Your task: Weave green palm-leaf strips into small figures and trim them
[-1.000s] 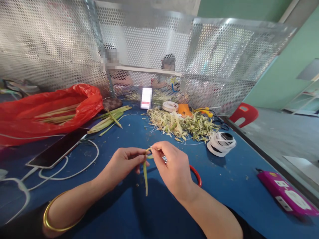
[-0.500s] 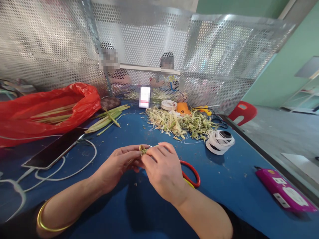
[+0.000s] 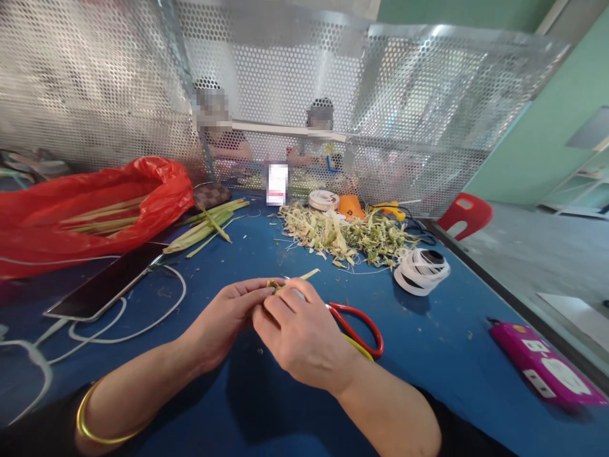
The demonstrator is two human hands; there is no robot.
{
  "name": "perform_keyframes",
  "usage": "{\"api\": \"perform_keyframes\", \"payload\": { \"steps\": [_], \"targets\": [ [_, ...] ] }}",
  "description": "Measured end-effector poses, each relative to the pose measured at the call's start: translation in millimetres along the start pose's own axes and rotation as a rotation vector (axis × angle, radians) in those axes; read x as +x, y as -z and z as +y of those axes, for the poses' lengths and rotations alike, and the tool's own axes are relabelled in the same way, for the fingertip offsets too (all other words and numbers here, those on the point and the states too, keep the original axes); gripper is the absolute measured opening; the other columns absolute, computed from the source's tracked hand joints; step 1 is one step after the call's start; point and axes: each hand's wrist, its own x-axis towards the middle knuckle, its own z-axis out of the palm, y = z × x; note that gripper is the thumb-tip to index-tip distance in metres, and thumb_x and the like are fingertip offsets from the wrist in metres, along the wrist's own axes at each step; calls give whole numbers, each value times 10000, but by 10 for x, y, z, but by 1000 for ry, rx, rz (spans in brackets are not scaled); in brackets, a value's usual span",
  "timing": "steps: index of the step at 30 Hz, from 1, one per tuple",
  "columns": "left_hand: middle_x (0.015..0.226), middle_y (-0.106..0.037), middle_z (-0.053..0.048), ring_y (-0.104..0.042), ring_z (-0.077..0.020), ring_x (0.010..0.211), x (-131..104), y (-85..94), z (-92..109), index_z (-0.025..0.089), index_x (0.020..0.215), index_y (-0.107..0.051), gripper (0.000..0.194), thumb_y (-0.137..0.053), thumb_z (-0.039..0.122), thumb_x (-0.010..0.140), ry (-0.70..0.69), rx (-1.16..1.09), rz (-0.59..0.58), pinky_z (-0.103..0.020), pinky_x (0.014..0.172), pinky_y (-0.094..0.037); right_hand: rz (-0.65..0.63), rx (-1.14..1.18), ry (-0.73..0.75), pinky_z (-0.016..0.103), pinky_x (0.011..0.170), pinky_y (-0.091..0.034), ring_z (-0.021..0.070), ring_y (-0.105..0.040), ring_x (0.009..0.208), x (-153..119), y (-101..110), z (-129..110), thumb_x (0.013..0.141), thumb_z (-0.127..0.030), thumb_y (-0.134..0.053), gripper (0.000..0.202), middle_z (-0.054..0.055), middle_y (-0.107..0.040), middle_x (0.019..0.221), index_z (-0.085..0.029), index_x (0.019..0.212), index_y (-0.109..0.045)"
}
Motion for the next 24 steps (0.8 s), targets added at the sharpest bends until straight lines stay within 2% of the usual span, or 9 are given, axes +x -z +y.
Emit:
{"api": "perform_keyframes", "payload": {
  "steps": [6,9,11,15,18,24],
  "targets": [
    [841,-730,-55,-640,-152,780,-14,-25,-10,167,990,-719,257,-623,247,765,-12,-31,-31,-230,721,-472,-32,-133,72,420,932,-390,199,-548,774,33,0,-54,897,-90,-389,261,68,-623,805,-126,986,-632],
    [856,-732,-53,-643,-160,799,-13,-39,-8,171,999,-718,269,-638,258,758,4,-19,-45,-232,718,-471,-18,-100,54,414,929,-389,186,-540,742,25,-23,-57,893,-81,-375,264,55,-612,777,-148,909,-629],
    [872,-732,-58,-644,-175,833,-5,-34,-7,168,1010,-715,289,-651,277,751,-5,8,-30,-246,737,-472,38,10,-52,389,888,-408,172,-538,729,15,-37,-44,895,-102,-402,224,38,-604,752,-167,853,-613],
    [874,-732,-71,-649,-183,807,24,0,-9,166,1037,-702,332,-660,323,747,-55,76,49,-266,728,-477,195,327,-464,315,746,-436,159,-551,722,14,-37,-10,850,-122,-494,131,20,-598,730,-188,766,-569],
    [834,-731,-72,-646,-163,724,38,17,-3,155,1018,-707,317,-659,317,749,-82,106,96,-252,676,-470,232,537,-717,277,662,-445,157,-557,681,32,-22,2,812,-135,-519,116,13,-605,711,-200,729,-567],
    [793,-719,-69,-629,-160,686,8,0,26,142,1010,-705,356,-697,343,717,-99,97,75,-259,666,-473,183,753,-928,242,570,-453,149,-583,634,63,-4,11,799,-176,-542,96,7,-634,690,-191,721,-596]
  ]
}}
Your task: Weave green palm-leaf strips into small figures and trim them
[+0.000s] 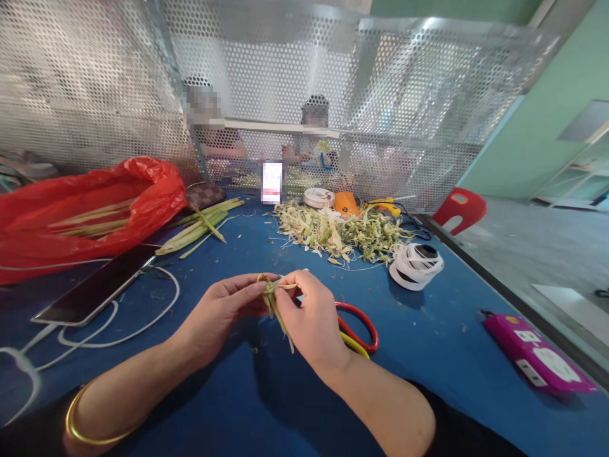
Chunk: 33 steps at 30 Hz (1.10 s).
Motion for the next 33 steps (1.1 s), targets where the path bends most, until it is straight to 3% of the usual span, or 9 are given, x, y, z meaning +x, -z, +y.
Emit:
{"api": "perform_keyframes", "payload": {
  "steps": [4,5,9,12,16,20,24,28,33],
  "targets": [
    [798,-718,-69,-617,-135,632,-10,-2,16,130,989,-699,343,-728,299,691,19,2,50,-244,639,-475,-2,-22,26,261,611,-485,152,-595,652,10,2,43,807,-170,-554,75,11,-631,719,-194,745,-590],
    [811,-719,-72,-618,-132,631,-4,5,18,129,990,-695,336,-724,289,696,34,-14,62,-240,637,-477,33,-60,90,283,663,-498,163,-604,702,14,9,59,804,-163,-565,48,24,-636,774,-193,809,-601],
    [770,-705,-53,-606,-106,602,39,61,26,131,992,-685,313,-714,251,704,62,-101,127,-217,614,-474,95,-328,503,372,871,-460,214,-573,999,50,65,83,814,-114,-575,300,92,-611,1060,-201,1101,-588],
    [733,-685,-23,-588,-88,578,63,100,27,151,1011,-669,337,-725,239,690,48,-118,170,-201,593,-460,23,-504,745,385,946,-405,206,-543,1085,75,104,70,862,-130,-555,213,57,-647,1057,-229,1035,-629],
    [807,-700,-45,-614,-114,648,53,99,17,145,966,-677,319,-739,249,671,41,-97,120,-224,632,-467,-20,-585,859,399,1017,-321,170,-584,1032,83,116,82,884,-134,-540,157,12,-693,962,-233,948,-644],
    [770,-713,-58,-618,-133,647,16,53,15,126,918,-709,276,-732,233,665,22,2,90,-233,614,-462,3,-449,768,382,951,-360,127,-638,779,76,112,95,872,-109,-544,146,0,-693,836,-214,889,-644],
    [760,-723,-53,-616,-138,644,3,37,21,137,902,-738,252,-728,219,664,-9,86,31,-239,606,-458,48,-272,527,341,840,-412,153,-619,796,80,98,93,848,-160,-596,82,10,-666,808,-210,788,-619],
    [786,-731,-70,-618,-146,663,-2,44,12,145,937,-742,263,-704,258,703,-15,127,-61,-255,637,-458,9,-147,251,295,734,-442,164,-586,761,88,62,113,829,-186,-596,151,18,-628,786,-201,688,-544],
    [766,-714,-52,-590,-133,653,-10,3,-24,148,935,-742,288,-716,304,694,-36,126,-18,-247,635,-453,-70,-108,7,230,531,-374,118,-477,558,78,11,131,840,-258,-552,200,-26,-532,610,-201,658,-494]
  ]
}}
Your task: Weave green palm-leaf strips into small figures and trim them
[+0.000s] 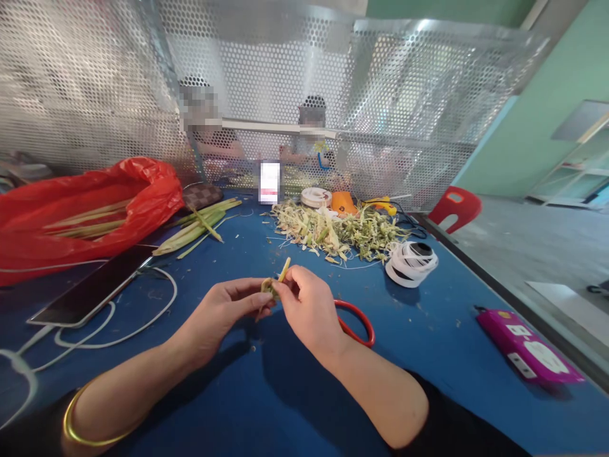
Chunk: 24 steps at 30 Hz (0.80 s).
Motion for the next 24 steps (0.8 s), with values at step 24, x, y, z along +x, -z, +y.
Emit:
{"api": "perform_keyframes", "payload": {
  "steps": [24],
  "targets": [
    [550,-630,7,-542,-92,495,35,58,9,143,785,-575,195,-705,209,655,6,-13,130,-200,517,-440,-84,554,-67,260,625,-462,110,-556,598,27,39,-64,797,-232,-611,98,-7,-620,701,-207,844,-693]
  ]
}}
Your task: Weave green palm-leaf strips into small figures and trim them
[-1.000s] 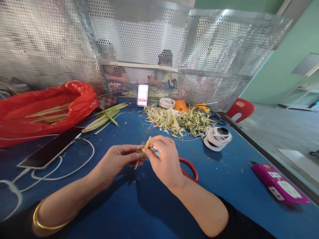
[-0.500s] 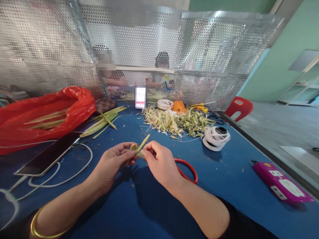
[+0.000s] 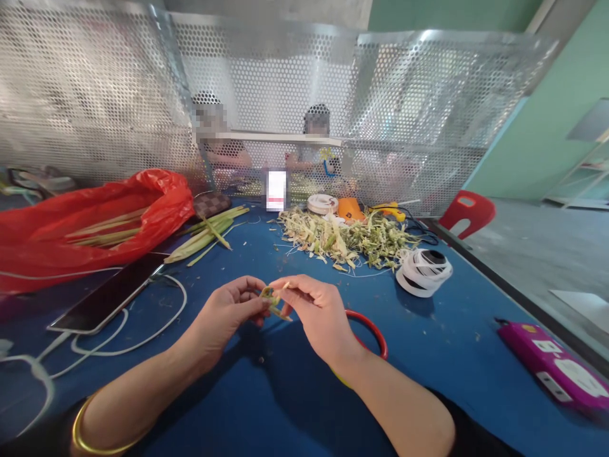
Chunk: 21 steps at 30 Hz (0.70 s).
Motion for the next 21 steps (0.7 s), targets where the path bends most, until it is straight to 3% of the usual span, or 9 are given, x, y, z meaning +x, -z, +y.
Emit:
{"api": "perform_keyframes", "payload": {
  "steps": [5,11,16,21],
  "targets": [
    [552,-645,-3,-548,-92,485,15,-8,-29,151,732,-556,194,-714,214,638,41,15,-27,-202,515,-446,26,28,-119,211,547,-424,86,-516,534,-13,-18,-13,784,-239,-625,70,-47,-562,578,-184,744,-610],
    [559,-660,-12,-558,-87,469,31,-9,-31,142,704,-578,179,-721,208,618,72,17,-9,-188,494,-434,-23,-165,-179,209,504,-362,89,-451,530,-23,-20,2,782,-249,-606,121,-32,-544,557,-168,705,-653],
    [546,-650,-4,-546,-89,456,18,-33,-31,145,705,-575,166,-710,216,639,12,89,7,-204,496,-442,-44,-282,-172,239,535,-407,118,-519,556,-24,-16,81,794,-251,-566,130,-6,-604,600,-180,721,-647],
    [563,-643,-5,-575,-130,507,9,-54,-63,163,690,-576,134,-682,237,654,-81,234,17,-233,492,-463,-3,-229,-225,248,530,-457,127,-575,537,-10,-31,103,753,-219,-596,67,-22,-614,613,-192,811,-576]
  ]
}}
